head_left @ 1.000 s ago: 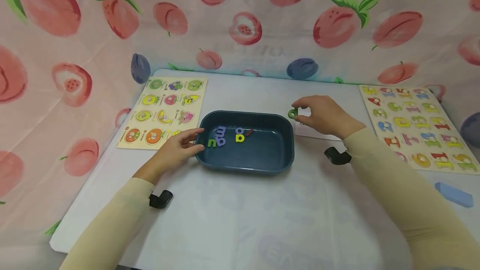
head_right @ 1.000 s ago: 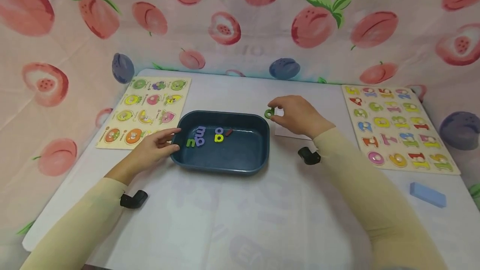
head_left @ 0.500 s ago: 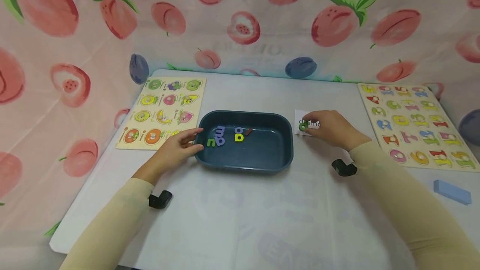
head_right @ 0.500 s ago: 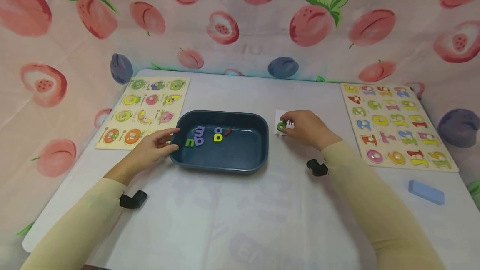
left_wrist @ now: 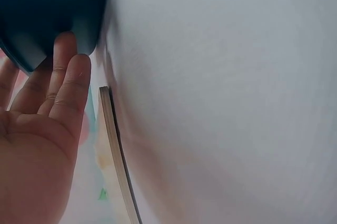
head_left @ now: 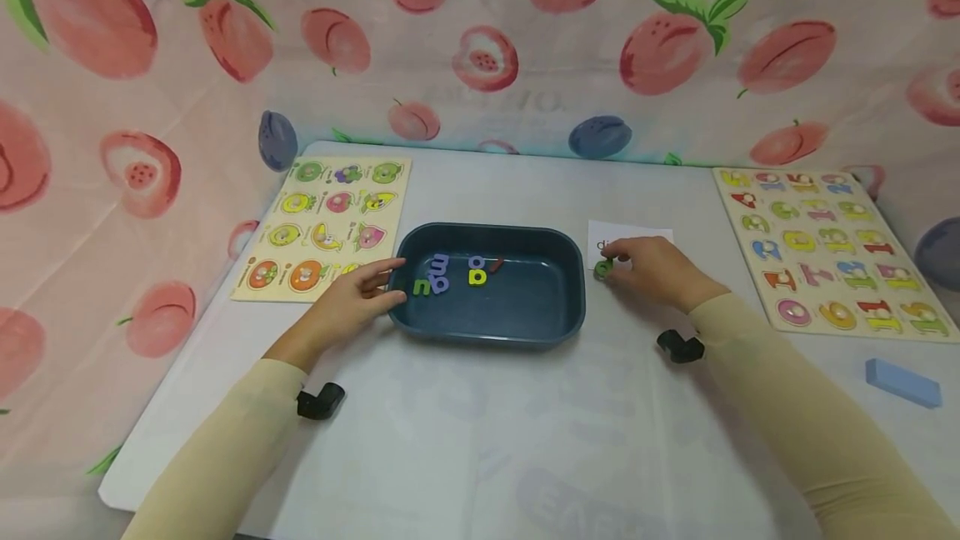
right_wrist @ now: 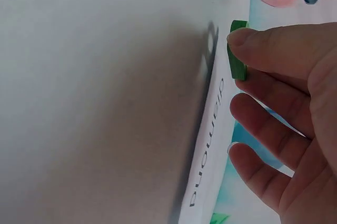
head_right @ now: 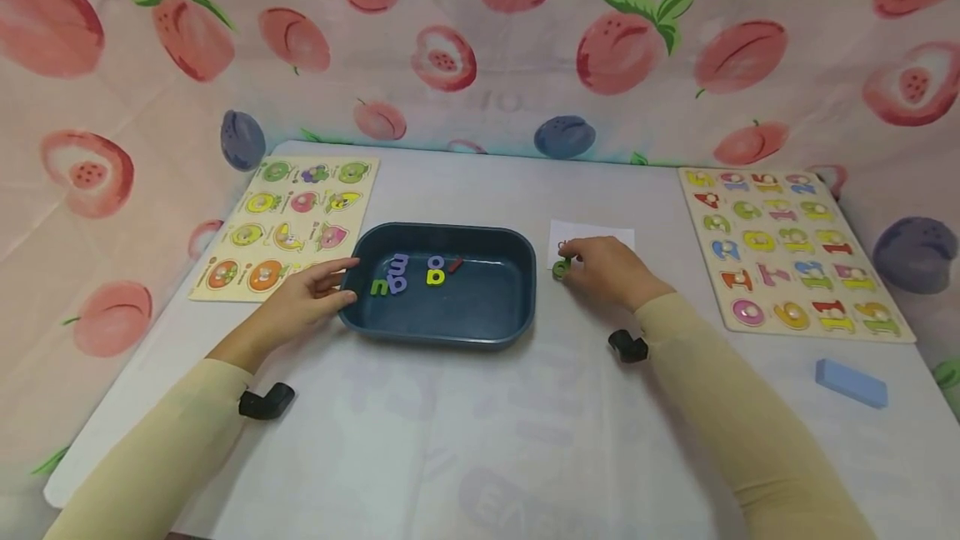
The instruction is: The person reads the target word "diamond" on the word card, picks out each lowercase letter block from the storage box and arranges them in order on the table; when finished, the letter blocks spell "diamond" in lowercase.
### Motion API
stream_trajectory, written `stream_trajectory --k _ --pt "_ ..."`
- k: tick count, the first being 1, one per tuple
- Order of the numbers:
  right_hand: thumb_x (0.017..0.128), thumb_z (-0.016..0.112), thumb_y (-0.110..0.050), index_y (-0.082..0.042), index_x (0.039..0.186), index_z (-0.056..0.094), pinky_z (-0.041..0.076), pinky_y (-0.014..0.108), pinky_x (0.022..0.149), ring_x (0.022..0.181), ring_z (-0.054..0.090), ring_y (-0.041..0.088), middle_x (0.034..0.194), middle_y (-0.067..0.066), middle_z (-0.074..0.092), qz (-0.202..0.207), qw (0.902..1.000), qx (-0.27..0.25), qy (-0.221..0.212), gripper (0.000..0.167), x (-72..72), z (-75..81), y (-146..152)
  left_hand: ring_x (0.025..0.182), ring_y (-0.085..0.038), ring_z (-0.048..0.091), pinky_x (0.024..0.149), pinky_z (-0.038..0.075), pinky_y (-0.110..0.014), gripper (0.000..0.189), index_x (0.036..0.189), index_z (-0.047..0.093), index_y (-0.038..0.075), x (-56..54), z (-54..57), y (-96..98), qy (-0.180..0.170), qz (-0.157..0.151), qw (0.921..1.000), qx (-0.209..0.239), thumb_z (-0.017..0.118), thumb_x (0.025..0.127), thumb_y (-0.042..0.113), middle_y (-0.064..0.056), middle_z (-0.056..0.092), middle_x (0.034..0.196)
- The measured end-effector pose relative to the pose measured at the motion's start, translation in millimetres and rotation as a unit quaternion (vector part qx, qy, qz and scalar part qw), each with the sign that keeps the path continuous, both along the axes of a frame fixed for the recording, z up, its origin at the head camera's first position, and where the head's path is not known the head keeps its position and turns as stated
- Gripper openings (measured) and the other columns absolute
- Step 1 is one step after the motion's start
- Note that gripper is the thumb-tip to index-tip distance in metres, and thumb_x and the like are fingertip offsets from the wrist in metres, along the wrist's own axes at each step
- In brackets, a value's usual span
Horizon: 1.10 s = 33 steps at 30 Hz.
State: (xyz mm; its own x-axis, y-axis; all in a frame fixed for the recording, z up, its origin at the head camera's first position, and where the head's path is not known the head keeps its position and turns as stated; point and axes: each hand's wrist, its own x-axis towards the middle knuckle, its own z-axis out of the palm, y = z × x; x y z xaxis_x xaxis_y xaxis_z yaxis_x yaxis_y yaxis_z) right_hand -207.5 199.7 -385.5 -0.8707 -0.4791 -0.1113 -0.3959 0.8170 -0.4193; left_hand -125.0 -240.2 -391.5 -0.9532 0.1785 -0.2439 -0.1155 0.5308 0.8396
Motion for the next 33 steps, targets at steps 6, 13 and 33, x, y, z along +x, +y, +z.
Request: stream_trajectory --k 6,13,33 --pt "0.093 0.068 -0.009 0.003 0.122 0.067 0.047 0.056 0.099 0.109 0.062 0.039 0.116 0.020 0.069 0.007 1.0000 -0.003 0.004 0.031 0.7 -7.3 -2.6 0.138 -0.037 0.043 0.108 0.041 -0.051 0.061 0.152 0.045 0.021 0.6 -2.4 -1.0 0.000 -0.003 1.0000 0.001 0.069 0.097 0.032 -0.018 0.043 0.152" --pt "0.093 0.068 -0.011 0.001 0.123 0.067 0.046 0.057 0.100 0.112 0.061 0.039 0.119 0.020 0.068 -0.004 0.9999 0.011 -0.011 0.032 1.7 -9.3 -6.8 0.138 -0.037 0.043 0.108 0.041 -0.051 0.061 0.152 0.046 0.021 1.0 -4.4 -1.2 0.004 -0.006 0.9999 0.008 0.069 0.097 0.030 -0.019 0.044 0.151" --pt "0.094 0.068 -0.013 0.000 0.122 0.067 0.045 0.056 0.102 0.113 0.060 0.037 0.118 0.019 0.068 -0.018 0.9995 0.017 -0.021 0.031 -2.5 -10.1 -11.2 0.138 -0.036 0.043 0.107 0.042 -0.050 0.062 0.152 0.045 0.019 0.8 -3.2 -0.8 0.007 -0.005 0.9999 0.012 0.069 0.097 0.032 -0.019 0.044 0.152"
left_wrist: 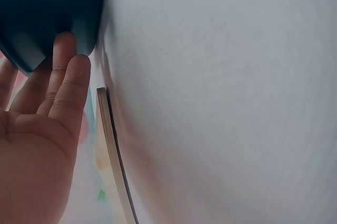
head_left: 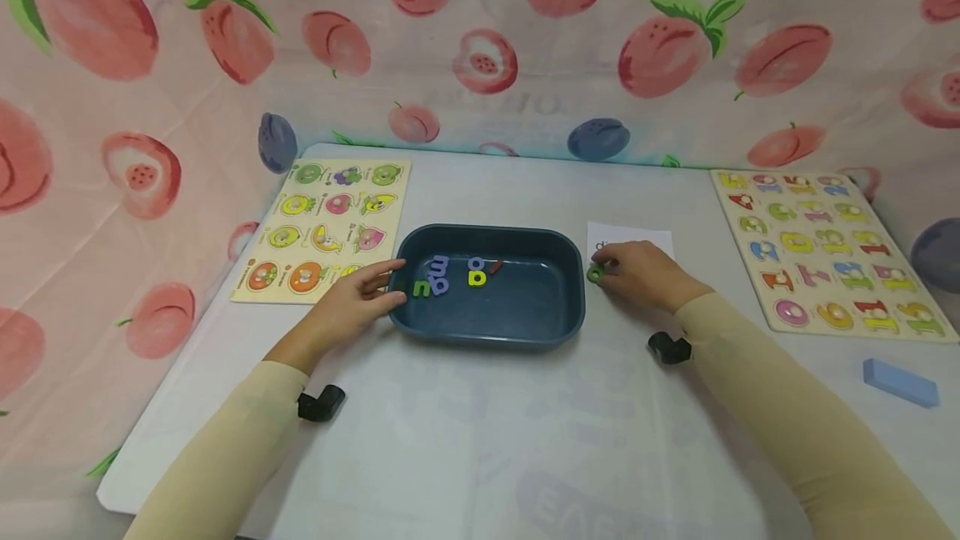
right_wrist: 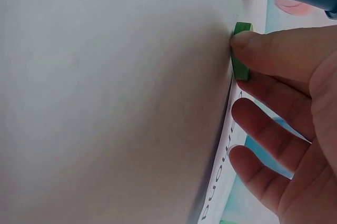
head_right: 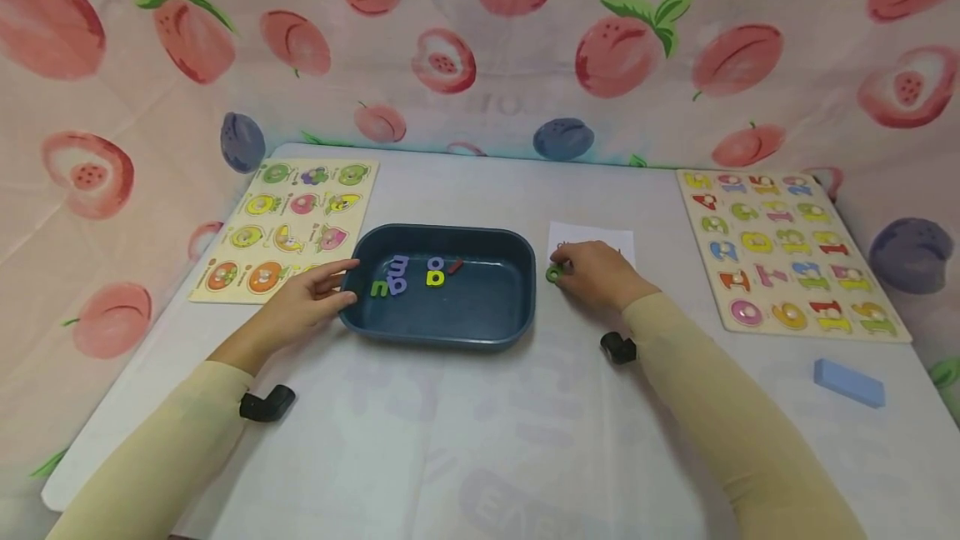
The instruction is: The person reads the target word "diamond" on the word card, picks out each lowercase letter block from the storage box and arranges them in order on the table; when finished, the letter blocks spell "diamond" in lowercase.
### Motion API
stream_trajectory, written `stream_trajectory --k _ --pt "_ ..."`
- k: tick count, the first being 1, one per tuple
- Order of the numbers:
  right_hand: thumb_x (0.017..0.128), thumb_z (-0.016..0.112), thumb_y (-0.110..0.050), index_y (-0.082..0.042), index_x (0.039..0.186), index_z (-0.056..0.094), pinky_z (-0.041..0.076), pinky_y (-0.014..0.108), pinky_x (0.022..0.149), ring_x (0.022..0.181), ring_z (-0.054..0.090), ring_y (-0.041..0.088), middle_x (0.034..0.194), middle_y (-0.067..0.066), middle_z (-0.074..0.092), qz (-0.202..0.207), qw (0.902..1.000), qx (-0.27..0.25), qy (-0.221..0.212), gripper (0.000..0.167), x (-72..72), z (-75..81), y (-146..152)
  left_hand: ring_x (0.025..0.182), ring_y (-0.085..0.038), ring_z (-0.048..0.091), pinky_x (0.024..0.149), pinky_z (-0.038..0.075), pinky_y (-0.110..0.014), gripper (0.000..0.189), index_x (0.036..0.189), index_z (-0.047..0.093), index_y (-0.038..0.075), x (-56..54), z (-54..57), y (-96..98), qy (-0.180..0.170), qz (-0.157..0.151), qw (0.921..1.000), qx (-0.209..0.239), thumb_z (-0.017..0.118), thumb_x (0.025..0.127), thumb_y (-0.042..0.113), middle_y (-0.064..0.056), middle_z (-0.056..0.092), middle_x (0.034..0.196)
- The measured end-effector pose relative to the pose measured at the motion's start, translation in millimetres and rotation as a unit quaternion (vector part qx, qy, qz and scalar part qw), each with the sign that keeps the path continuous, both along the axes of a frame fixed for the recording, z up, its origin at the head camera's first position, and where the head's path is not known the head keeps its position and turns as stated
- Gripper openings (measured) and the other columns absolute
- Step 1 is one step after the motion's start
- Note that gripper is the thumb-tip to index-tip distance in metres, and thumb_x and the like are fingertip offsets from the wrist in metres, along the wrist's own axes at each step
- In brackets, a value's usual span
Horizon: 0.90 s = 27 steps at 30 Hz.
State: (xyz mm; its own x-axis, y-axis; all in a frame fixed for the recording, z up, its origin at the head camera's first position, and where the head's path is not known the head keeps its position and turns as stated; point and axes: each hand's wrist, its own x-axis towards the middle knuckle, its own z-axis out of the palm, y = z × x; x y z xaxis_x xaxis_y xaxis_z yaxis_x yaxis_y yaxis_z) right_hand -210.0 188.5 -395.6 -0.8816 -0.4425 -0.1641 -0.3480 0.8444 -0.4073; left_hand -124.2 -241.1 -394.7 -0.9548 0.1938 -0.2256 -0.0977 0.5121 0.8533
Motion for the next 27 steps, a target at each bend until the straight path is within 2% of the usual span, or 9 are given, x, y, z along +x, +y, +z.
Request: stream_trajectory --k 21,27 --pt "0.094 0.067 -0.015 0.000 0.123 0.066 0.046 0.056 0.100 0.111 0.061 0.037 0.118 0.018 0.068 0.008 1.0000 -0.002 0.000 0.033 -2.2 -0.8 2.5 0.138 -0.035 0.043 0.106 0.042 -0.050 0.062 0.152 0.045 0.020 -0.7 -0.1 0.8 -0.002 0.001 1.0000 -0.002 0.069 0.097 0.034 -0.018 0.043 0.152" --pt "0.093 0.068 -0.014 0.002 0.129 0.062 0.044 0.056 0.102 0.115 0.060 0.039 0.126 0.021 0.064 0.013 0.9999 0.000 -0.001 0.040 -1.7 3.4 2.5 0.139 -0.035 0.042 0.106 0.042 -0.050 0.061 0.152 0.046 0.020 -0.5 0.4 0.7 -0.003 0.003 1.0000 0.003 0.069 0.096 0.033 -0.018 0.043 0.152"
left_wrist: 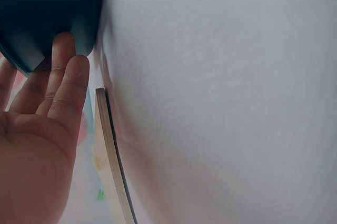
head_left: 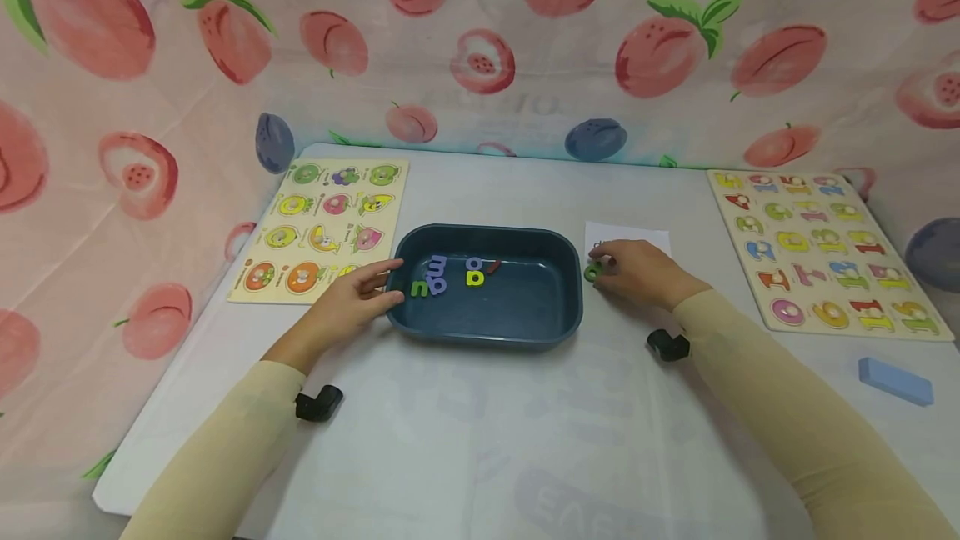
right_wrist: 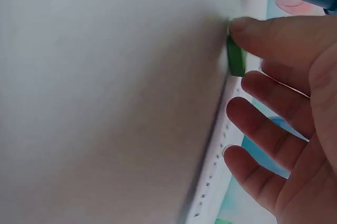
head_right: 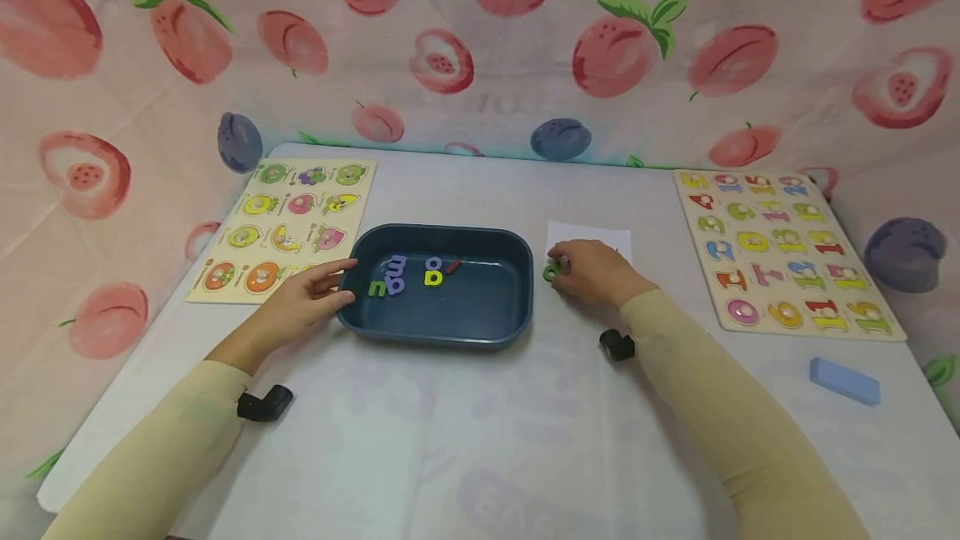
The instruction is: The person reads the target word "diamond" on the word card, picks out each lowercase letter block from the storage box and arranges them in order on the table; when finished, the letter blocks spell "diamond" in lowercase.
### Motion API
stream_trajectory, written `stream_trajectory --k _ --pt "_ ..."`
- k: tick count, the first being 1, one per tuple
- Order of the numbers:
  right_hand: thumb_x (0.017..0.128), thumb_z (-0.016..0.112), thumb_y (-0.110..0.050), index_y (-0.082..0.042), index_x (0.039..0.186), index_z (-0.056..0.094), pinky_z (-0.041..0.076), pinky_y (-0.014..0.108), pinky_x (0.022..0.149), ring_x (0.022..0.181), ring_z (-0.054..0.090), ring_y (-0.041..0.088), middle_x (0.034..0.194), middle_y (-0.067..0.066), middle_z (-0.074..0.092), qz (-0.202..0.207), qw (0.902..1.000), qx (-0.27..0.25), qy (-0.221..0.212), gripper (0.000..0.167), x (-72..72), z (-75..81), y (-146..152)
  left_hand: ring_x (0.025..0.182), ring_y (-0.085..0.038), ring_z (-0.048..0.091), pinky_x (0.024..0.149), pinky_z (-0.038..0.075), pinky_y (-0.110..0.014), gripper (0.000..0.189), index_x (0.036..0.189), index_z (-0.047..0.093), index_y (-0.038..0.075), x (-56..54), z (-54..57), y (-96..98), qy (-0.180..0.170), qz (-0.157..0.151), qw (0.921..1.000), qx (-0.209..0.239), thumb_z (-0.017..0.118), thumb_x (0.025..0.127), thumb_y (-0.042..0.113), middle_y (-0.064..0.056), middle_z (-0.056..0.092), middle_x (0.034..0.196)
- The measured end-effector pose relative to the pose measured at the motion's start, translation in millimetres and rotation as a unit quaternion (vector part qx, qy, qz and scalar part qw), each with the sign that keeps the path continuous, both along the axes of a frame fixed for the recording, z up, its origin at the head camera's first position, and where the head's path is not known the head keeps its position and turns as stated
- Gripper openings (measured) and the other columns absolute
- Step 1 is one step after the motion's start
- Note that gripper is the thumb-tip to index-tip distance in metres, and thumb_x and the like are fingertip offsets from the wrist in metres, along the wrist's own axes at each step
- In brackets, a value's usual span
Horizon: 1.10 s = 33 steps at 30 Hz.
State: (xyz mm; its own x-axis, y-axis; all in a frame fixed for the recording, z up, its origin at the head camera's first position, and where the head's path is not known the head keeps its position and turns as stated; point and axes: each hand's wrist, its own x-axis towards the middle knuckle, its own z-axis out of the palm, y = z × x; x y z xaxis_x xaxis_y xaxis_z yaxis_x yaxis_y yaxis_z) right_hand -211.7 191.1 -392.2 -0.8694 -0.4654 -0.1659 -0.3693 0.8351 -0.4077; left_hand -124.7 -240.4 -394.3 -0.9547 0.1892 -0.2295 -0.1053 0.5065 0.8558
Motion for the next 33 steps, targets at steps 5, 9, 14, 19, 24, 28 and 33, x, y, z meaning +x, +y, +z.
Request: stream_trajectory --k 5,9,14,19,24,28,33 --pt "0.095 0.066 -0.018 0.001 0.135 0.058 0.043 0.057 0.103 0.120 0.057 0.040 0.132 0.023 0.060 -0.005 0.9997 -0.013 0.021 0.045 1.4 17.0 -0.9 0.139 -0.035 0.042 0.106 0.042 -0.049 0.061 0.152 0.046 0.020 0.2 0.7 -0.5 0.002 -0.001 1.0000 0.002 0.069 0.096 0.032 -0.017 0.043 0.153" --pt "0.096 0.067 -0.021 0.000 0.136 0.058 0.044 0.057 0.102 0.119 0.057 0.039 0.134 0.022 0.059 0.005 0.9979 -0.029 0.057 0.046 5.4 35.1 -8.8 0.139 -0.035 0.042 0.106 0.042 -0.049 0.061 0.152 0.046 0.020 0.4 1.3 -0.3 0.006 -0.001 1.0000 -0.001 0.069 0.096 0.033 -0.017 0.043 0.153" --pt "0.096 0.070 -0.020 0.000 0.137 0.058 0.047 0.053 0.100 0.116 0.060 0.036 0.131 0.020 0.062 0.054 0.9927 -0.054 0.093 0.047 14.3 47.3 -26.9 0.139 -0.035 0.042 0.106 0.042 -0.049 0.061 0.152 0.046 0.020 0.9 1.7 -0.3 0.005 0.001 1.0000 -0.005 0.069 0.097 0.032 -0.017 0.043 0.153" --pt "0.094 0.072 -0.021 0.001 0.136 0.059 0.045 0.050 0.105 0.123 0.058 0.034 0.134 0.018 0.062 0.104 0.9848 -0.079 0.114 0.049 21.3 45.6 -48.5 0.139 -0.036 0.042 0.106 0.042 -0.050 0.062 0.152 0.045 0.019 0.8 0.9 -0.3 0.000 -0.001 1.0000 -0.006 0.069 0.097 0.033 -0.018 0.043 0.153" --pt "0.094 0.073 -0.023 0.001 0.135 0.061 0.042 0.048 0.108 0.129 0.054 0.032 0.140 0.014 0.058 0.128 0.9788 -0.111 0.115 0.048 24.3 35.8 -68.8 0.139 -0.036 0.042 0.106 0.042 -0.050 0.062 0.152 0.045 0.019 0.8 -0.5 -0.7 -0.001 -0.001 1.0000 0.000 0.069 0.096 0.032 -0.018 0.043 0.153" --pt "0.094 0.072 -0.022 0.000 0.135 0.060 0.042 0.047 0.108 0.130 0.054 0.031 0.140 0.013 0.058 0.141 0.9776 -0.113 0.107 0.048 25.5 28.9 -82.2 0.138 -0.036 0.043 0.106 0.042 -0.050 0.062 0.152 0.045 0.019 0.8 -0.2 -0.8 0.000 -0.001 1.0000 0.003 0.069 0.096 0.032 -0.017 0.043 0.153" --pt "0.095 0.071 -0.022 -0.001 0.135 0.061 0.042 0.046 0.108 0.128 0.055 0.030 0.137 0.013 0.061 0.148 0.9802 -0.092 0.095 0.047 25.0 24.3 -94.5 0.138 -0.036 0.043 0.107 0.041 -0.050 0.061 0.152 0.046 0.018 -0.3 0.2 -0.2 0.001 -0.002 1.0000 0.004 0.069 0.097 0.031 -0.017 0.043 0.152"
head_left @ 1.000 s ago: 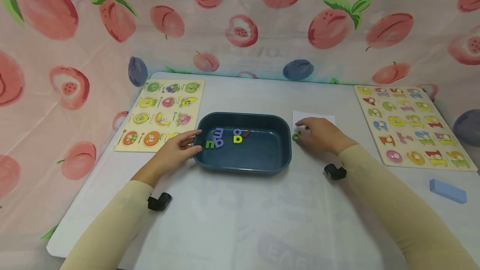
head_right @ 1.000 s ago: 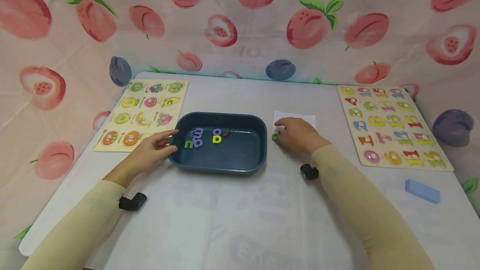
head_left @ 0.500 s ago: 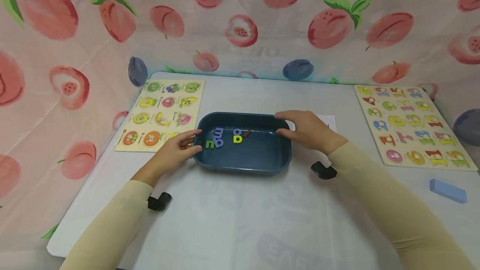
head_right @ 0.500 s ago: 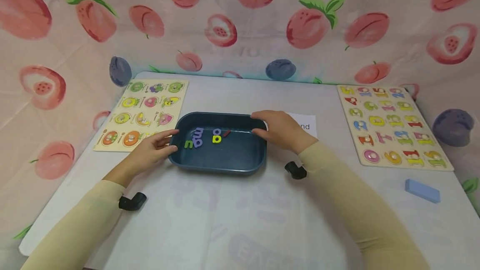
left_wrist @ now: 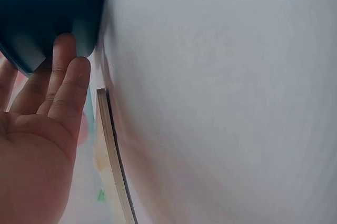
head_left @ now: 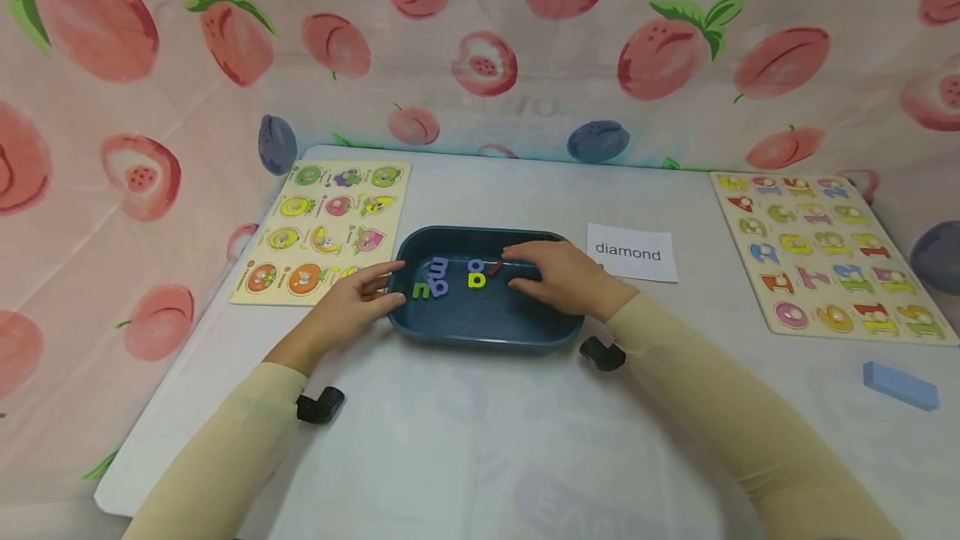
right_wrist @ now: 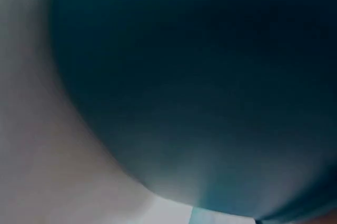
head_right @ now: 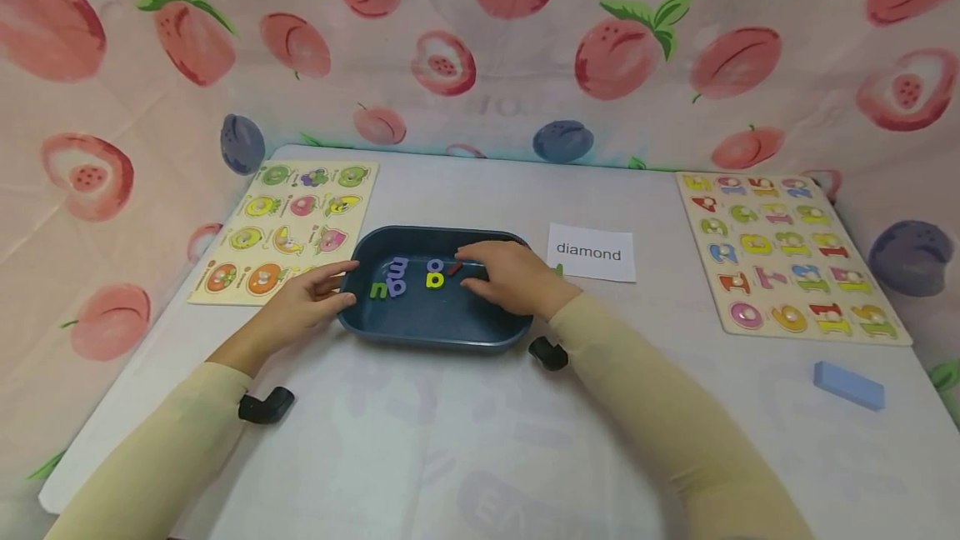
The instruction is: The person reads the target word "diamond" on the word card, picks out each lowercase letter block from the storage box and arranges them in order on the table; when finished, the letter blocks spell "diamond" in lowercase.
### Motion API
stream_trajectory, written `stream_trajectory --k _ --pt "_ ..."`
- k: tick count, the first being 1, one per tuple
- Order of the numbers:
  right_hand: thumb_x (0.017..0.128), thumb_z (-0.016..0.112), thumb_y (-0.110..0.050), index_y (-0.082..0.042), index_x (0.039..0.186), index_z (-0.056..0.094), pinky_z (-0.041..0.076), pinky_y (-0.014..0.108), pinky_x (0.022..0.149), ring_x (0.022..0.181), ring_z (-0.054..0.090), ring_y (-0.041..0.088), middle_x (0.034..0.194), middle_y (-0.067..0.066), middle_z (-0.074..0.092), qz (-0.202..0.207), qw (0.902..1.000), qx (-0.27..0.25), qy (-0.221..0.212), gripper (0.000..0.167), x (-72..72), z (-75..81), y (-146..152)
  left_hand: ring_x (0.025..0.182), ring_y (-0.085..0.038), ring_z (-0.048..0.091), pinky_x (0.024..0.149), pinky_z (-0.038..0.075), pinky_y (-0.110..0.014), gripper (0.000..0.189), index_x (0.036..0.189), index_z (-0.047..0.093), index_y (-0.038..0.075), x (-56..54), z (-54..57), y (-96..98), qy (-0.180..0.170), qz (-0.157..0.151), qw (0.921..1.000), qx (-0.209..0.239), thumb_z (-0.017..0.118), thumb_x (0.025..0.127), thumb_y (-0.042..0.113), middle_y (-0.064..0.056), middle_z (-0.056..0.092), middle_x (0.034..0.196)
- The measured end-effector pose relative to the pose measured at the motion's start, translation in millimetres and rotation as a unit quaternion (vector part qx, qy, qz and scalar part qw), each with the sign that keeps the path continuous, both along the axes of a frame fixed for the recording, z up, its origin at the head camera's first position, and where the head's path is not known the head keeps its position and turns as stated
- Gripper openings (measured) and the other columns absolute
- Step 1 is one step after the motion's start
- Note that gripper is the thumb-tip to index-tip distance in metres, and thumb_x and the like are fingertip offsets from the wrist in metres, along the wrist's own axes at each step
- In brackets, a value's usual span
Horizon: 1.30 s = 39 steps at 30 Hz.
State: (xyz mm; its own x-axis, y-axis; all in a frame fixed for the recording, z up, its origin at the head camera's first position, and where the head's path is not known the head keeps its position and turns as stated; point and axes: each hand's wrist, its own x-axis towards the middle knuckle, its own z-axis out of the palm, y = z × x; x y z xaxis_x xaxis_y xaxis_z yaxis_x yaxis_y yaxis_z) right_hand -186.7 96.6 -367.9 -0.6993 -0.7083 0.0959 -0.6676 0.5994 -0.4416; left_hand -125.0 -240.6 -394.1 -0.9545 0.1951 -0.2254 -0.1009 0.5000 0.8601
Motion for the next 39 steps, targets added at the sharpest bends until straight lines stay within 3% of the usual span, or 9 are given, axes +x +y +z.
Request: stream_trajectory --k 13,24,32,36,39 --pt "0.096 0.069 -0.024 -0.011 0.126 0.067 0.044 0.044 0.106 0.124 0.058 0.027 0.133 0.009 0.063 -0.008 0.9978 0.065 -0.010 0.033 -4.8 -8.7 -17.5 0.138 -0.036 0.043 0.107 0.041 -0.049 0.059 0.150 0.048 0.021 -1.0 2.3 4.8 0.001 0.005 0.9999 -0.014 0.070 0.096 0.030 -0.018 0.045 0.151" --pt "0.098 0.066 -0.027 -0.015 0.139 0.060 0.040 0.044 0.110 0.132 0.052 0.026 0.142 0.006 0.057 -0.019 0.9873 0.151 -0.043 0.043 -7.7 -10.5 -24.0 0.139 -0.035 0.043 0.108 0.041 -0.050 0.060 0.151 0.047 0.022 0.1 2.5 3.1 0.002 0.005 0.9997 -0.023 0.069 0.096 0.034 -0.017 0.044 0.152" --pt "0.098 0.066 -0.031 -0.015 0.144 0.055 0.036 0.045 0.113 0.138 0.045 0.028 0.151 0.007 0.047 -0.013 0.9819 0.184 -0.043 0.050 -8.7 -10.2 -25.8 0.138 -0.035 0.044 0.107 0.042 -0.049 0.060 0.151 0.047 0.022 0.2 1.5 3.3 0.003 0.011 0.9998 -0.019 0.070 0.096 0.034 -0.017 0.045 0.151" --pt "0.098 0.066 -0.031 -0.013 0.145 0.054 0.036 0.044 0.113 0.137 0.046 0.027 0.148 0.007 0.052 -0.012 0.9813 0.188 -0.040 0.052 -9.5 -11.7 -27.0 0.138 -0.035 0.043 0.107 0.042 -0.049 0.060 0.151 0.047 0.022 1.1 1.0 2.3 0.004 0.012 0.9997 -0.020 0.069 0.096 0.034 -0.017 0.045 0.151" --pt "0.098 0.066 -0.025 -0.010 0.141 0.058 0.037 0.044 0.112 0.133 0.049 0.027 0.141 0.008 0.057 -0.013 0.9860 0.163 -0.032 0.046 -9.7 -12.9 -27.5 0.138 -0.035 0.043 0.107 0.041 -0.050 0.060 0.151 0.047 0.022 1.9 0.9 1.4 0.004 0.014 0.9997 -0.021 0.069 0.096 0.034 -0.017 0.045 0.151"
